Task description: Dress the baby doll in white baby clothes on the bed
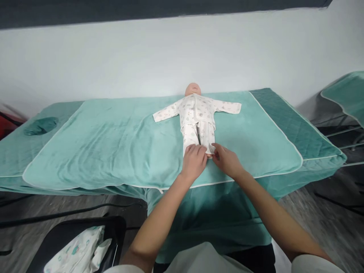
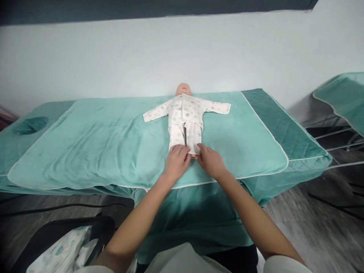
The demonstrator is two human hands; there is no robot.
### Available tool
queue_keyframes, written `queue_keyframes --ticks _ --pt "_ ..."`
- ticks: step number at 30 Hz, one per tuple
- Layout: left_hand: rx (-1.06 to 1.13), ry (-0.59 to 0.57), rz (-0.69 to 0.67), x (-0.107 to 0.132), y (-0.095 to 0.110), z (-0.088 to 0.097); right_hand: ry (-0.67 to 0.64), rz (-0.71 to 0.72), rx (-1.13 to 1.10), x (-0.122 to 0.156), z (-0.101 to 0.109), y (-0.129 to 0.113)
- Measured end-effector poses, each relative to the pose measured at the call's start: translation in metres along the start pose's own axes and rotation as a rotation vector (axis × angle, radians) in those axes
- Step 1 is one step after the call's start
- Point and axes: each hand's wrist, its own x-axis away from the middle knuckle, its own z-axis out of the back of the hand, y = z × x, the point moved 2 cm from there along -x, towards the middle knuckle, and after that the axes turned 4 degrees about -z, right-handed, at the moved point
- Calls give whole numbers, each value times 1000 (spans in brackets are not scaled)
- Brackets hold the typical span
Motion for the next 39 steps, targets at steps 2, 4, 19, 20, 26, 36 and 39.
queue_keyframes --ticks 2,4,19,20,26,36,39 --pt "5 12 -11 4 3 0 -30 -10 19 1 -5 0" --pt "1 24 3 8 3 1 -51 -13 -5 4 -7 3" --pt "125 52 215 44 -21 -6 -318 -519 -1134 -52 1 77" --pt "106 40 185 43 -20 -6 -383 -528 -1191 -54 1 82" --pt "40 81 49 46 -10 -5 -499 -486 -1650 -56 6 109" --pt "195 268 360 -23 -69 0 -516 -437 -1631 -56 1 110" --pt "302 164 455 -70 -81 -7 -529 -428 -1654 -56 0 112"
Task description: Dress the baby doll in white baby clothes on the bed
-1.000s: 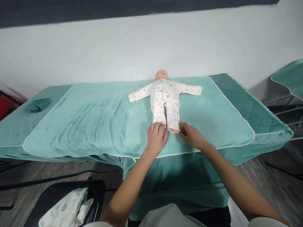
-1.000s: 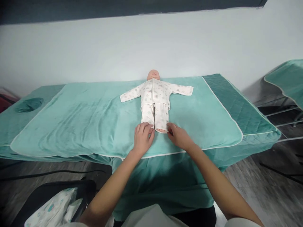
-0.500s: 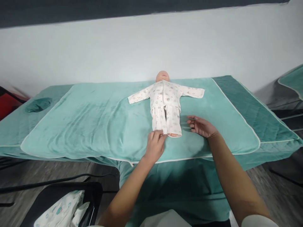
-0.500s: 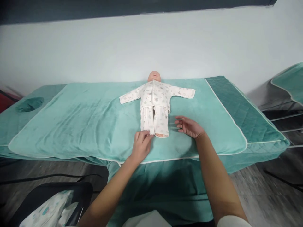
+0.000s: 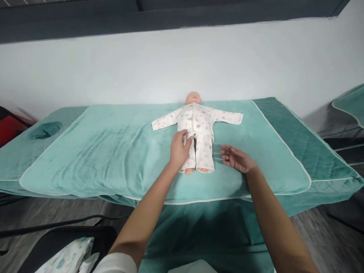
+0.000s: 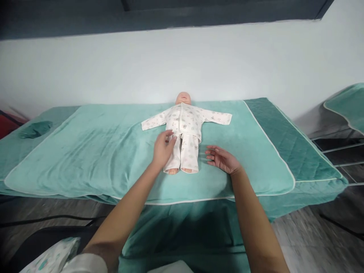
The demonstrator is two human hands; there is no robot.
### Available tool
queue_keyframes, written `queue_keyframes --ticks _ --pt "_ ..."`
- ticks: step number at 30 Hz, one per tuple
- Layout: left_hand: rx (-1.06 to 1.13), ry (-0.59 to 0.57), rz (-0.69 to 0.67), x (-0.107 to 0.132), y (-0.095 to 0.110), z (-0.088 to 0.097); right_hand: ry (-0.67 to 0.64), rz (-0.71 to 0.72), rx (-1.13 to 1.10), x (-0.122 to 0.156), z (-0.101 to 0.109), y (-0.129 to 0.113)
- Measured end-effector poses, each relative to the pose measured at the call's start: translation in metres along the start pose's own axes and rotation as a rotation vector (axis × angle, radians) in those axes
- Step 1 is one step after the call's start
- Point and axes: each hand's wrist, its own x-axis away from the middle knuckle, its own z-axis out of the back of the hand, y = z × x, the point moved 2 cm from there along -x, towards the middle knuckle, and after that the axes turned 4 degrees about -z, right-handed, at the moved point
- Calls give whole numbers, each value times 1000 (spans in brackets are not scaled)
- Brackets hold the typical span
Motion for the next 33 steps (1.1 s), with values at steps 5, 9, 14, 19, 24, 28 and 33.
queue_keyframes --ticks 5,9,14,19,24,28,33 --pt "-121 -97 225 -59 12 -28 1 7 6 -2 2 1" --pt "-157 -119 299 -71 10 -36 -11 9 -14 -3 3 1" --pt "-57 -52 230 -53 3 -31 -63 10 -48 -4 4 2" --pt "-172 -3 0 -23 -4 -22 -65 20 -33 -4 4 3" --pt "-283 16 -28 -7 -16 -14 -62 27 -23 -4 3 3" --pt "-306 -30 -57 -11 -27 -10 -75 34 -31 -3 3 2" --pt "-291 -42 -149 -11 -35 -6 -83 29 -67 -3 3 2"
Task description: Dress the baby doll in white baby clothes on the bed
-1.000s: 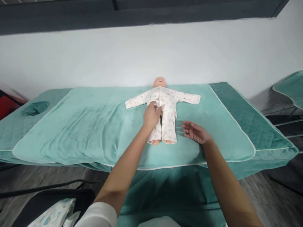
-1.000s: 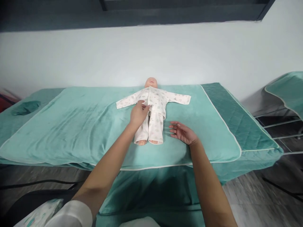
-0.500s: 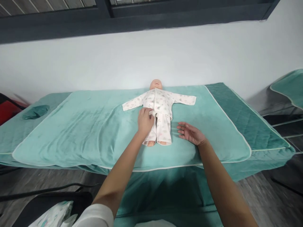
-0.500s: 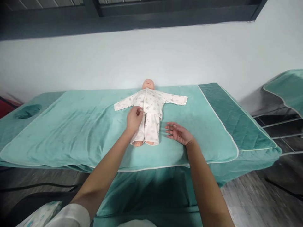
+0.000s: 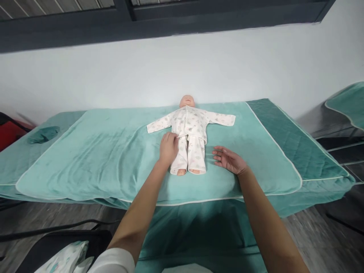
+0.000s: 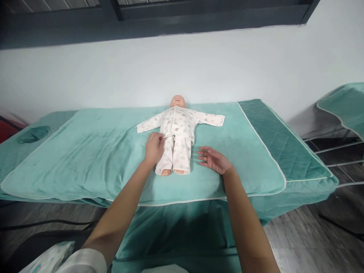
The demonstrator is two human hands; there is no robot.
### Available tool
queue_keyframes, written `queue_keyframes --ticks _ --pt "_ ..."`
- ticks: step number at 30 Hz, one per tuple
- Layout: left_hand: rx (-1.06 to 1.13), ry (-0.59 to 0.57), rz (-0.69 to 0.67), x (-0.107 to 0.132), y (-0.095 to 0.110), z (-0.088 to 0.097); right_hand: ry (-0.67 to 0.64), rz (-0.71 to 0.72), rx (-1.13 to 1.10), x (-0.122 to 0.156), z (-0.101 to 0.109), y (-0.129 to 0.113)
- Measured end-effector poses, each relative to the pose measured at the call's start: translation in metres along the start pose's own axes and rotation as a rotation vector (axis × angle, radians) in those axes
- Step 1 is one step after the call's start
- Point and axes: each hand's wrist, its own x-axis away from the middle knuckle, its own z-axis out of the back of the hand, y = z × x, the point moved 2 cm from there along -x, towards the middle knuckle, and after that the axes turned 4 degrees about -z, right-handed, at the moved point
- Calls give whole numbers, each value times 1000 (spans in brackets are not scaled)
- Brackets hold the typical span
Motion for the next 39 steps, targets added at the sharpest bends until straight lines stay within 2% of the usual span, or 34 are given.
queue_keyframes --ticks 6,13,15,18,21,23,25,27,30,32,34,39 --pt "99 49 -1 17 -6 -3 8 -7 -18 0 -1 1" --pt "200 150 120 28 -17 -11 42 -5 -9 4 -4 -1" --pt "221 151 126 27 -21 -14 98 31 24 5 -7 1" --pt "258 140 185 26 -29 -22 287 217 111 -2 -16 4" --pt "307 122 245 26 -35 -29 483 450 383 -21 -39 1" --pt "336 103 265 27 -38 -32 561 625 701 -39 -62 -7" --pt "368 77 276 27 -40 -34 562 794 1083 -58 -89 -17" --pt "391 54 291 27 -41 -34 563 833 1499 -78 -114 -26" --pt "378 42 343 25 -42 -34 643 719 1943 -102 -137 -34" --pt "356 55 372 24 -41 -32 668 679 2087 -113 -143 -38" --pt "342 85 396 22 -40 -31 635 698 2160 -118 -143 -39" --pt "320 156 475 20 -41 -30 536 810 2186 -114 -129 -38"
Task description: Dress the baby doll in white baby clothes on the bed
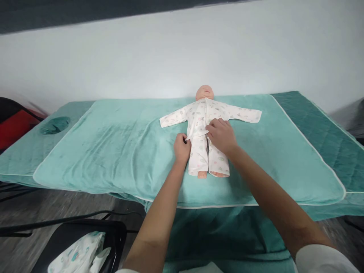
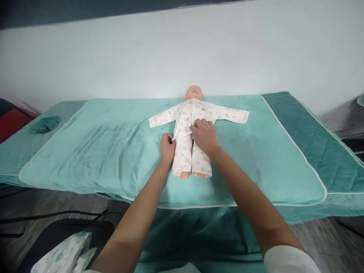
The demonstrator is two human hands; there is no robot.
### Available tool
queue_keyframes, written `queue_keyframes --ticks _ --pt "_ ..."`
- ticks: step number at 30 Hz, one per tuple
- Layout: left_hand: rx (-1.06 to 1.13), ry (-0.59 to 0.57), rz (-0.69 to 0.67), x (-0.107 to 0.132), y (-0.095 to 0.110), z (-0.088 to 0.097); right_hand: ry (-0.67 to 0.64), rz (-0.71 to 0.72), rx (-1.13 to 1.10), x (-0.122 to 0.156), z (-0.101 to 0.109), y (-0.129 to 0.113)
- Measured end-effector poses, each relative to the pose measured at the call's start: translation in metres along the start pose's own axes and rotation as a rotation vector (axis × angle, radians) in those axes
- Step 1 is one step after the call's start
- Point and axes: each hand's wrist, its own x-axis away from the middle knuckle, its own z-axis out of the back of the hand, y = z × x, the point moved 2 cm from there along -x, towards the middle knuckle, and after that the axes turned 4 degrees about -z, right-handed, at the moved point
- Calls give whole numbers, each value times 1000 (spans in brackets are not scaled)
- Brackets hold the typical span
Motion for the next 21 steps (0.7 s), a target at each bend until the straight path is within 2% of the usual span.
queue_keyframes --ticks 5,9,15,21 --pt "-2 29 -33 -1 0 0 46 35 -54 13 -1 3" --pt "-6 51 -106 -1 2 0 87 -1 -97 16 1 1" --pt "9 67 -125 -2 3 0 153 2 -126 21 8 -1" --pt "-10 56 -118 -2 3 -1 85 -17 -117 25 4 -2"
